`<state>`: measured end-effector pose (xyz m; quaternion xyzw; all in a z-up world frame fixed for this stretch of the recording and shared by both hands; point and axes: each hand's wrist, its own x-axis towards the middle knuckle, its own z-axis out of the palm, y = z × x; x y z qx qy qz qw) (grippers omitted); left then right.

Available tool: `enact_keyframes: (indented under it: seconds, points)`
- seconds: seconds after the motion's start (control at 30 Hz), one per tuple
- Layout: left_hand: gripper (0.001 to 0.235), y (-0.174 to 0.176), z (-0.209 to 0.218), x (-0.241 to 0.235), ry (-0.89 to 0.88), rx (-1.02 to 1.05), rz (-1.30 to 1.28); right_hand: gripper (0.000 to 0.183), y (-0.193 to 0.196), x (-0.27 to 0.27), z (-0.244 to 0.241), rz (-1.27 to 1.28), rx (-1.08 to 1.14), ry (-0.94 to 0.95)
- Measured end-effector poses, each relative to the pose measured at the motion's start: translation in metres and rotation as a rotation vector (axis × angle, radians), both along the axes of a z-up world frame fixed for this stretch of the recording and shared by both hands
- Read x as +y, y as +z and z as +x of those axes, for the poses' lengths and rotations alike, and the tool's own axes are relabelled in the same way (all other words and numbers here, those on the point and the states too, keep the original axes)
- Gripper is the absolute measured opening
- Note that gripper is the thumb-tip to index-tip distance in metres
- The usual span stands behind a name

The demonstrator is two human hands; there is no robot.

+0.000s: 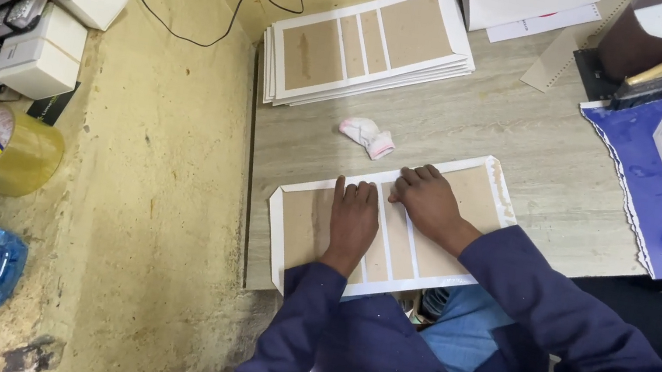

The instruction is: Assembling paper folders by folding edges and pressing them down to secure the adhesive.

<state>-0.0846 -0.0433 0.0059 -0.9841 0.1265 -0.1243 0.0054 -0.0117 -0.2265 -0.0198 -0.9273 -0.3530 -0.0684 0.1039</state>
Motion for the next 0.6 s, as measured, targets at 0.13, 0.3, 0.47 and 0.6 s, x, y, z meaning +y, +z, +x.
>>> enact_keyframes:
  seconds: [0.13,0.3,0.47,0.6]
  points:
    - [0.026,0.001,0.004,0.008,-0.03,-0.106,-0.098,0.035,0.003,0.002,-0.008,0.016,-0.128,-0.036]
    - [0.06,0.016,0.016,-0.01,-0.088,-0.095,-0.333,0.028,0.014,0.005,-0.012,-0.011,-0.13,-0.062]
    - [0.046,-0.011,0.015,-0.012,-0.06,-0.045,-0.423,0.024,0.03,0.001,-0.012,0.004,-0.047,-0.007]
    - [0.036,-0.023,0.018,-0.012,-0.045,-0.099,-0.414,0.022,-0.002,0.011,0.019,-0.089,-0.08,-0.055]
